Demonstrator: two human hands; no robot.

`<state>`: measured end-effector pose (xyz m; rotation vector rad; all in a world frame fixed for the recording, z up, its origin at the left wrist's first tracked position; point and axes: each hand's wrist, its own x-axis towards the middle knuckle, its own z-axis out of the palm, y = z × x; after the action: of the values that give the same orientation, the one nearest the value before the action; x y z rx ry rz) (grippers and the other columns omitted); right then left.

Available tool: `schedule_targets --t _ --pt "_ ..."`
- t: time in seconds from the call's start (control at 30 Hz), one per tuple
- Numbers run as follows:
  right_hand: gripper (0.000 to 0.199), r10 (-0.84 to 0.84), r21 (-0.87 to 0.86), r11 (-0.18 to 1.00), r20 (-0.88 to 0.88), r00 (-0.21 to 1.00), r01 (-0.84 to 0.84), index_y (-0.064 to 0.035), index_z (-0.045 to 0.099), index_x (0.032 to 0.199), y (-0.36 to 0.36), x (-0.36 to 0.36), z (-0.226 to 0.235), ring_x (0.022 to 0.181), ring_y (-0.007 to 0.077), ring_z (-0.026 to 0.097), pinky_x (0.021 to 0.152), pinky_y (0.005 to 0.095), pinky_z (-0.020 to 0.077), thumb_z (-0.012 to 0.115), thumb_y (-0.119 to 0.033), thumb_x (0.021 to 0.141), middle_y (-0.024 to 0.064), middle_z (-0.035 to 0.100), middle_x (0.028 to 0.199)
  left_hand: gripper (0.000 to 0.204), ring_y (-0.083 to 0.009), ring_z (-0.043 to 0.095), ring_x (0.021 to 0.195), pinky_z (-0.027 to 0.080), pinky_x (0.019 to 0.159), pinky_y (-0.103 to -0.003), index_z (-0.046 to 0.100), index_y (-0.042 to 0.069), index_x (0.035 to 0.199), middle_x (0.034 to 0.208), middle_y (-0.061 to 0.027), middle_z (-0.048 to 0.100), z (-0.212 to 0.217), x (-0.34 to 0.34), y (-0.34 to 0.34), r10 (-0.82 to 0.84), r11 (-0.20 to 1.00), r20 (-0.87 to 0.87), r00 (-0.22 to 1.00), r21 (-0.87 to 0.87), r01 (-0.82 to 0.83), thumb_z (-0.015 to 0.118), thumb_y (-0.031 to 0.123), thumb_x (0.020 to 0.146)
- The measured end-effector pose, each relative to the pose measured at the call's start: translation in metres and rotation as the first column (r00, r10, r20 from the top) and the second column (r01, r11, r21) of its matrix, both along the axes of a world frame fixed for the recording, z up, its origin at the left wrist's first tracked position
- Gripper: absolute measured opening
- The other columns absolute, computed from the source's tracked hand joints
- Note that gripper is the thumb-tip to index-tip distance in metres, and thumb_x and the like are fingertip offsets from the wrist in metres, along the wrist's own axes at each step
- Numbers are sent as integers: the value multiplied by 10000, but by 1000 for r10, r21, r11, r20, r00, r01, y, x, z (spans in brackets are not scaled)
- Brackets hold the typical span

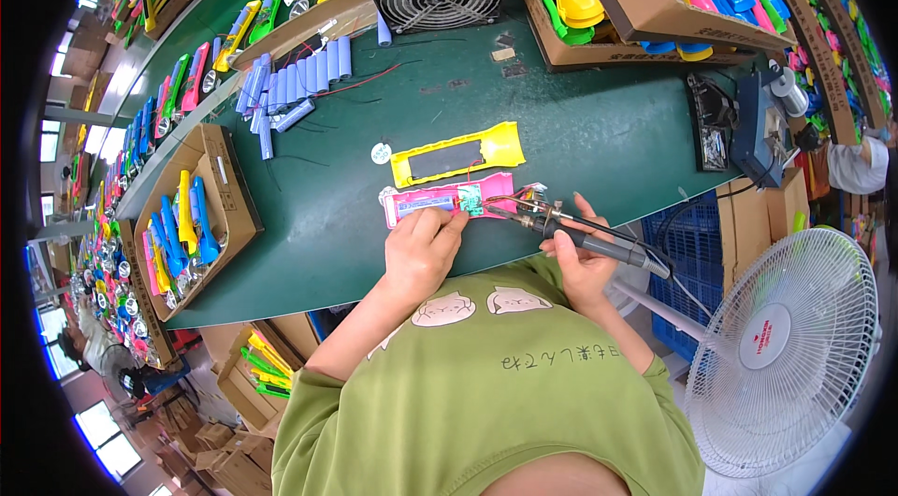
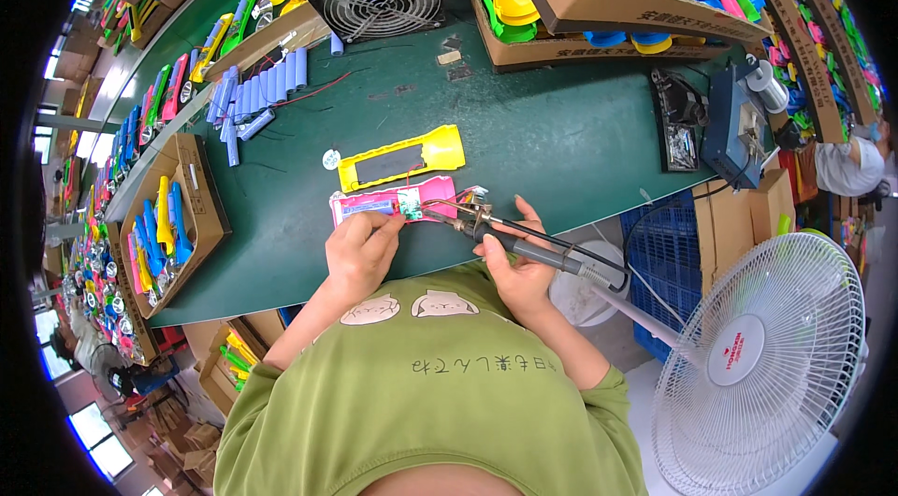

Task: The person solders internal components inside flashlight casings using a soldering iron, fits the plastic parts together by hand, and places the assembled flashlights onto the conveyor track.

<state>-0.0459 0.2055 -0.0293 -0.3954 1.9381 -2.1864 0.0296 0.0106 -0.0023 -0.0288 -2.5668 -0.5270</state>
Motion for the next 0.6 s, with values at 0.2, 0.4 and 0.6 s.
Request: schedule_targets --t 0.2,0.4,0.6 --pt "162 24 28 999 -81 996 -21 -4 537 907 -2 -2 2 642 110 617 1048 463 191 607 -28 763 46 615 629 316 -173 526 620 434 521 -287 650 53 880 741 -27 513 -2 2 -2 -52 985 51 997 -159 59 659 -7 570" --pt "177 47 16 999 -21 999 -47 8 525 920 -2 1 1 634 119 621 1050 458 195 604 -20 764 54 612 620 319 -163 522 615 434 519 -278 653 57 886 733 -25 508 -2 3 -2 -52 984 61 997 -165 61 659 -2 572" --pt "219 38 -16 999 21 999 -38 73 507 970 -2 3 -7 603 144 624 515 186 501 576 -7 777 278 457 1170 248 -171 509 625 422 514 -286 626 22 864 691 -41 462 1 2 -1 -70 984 52 996 -159 77 621 46 617"
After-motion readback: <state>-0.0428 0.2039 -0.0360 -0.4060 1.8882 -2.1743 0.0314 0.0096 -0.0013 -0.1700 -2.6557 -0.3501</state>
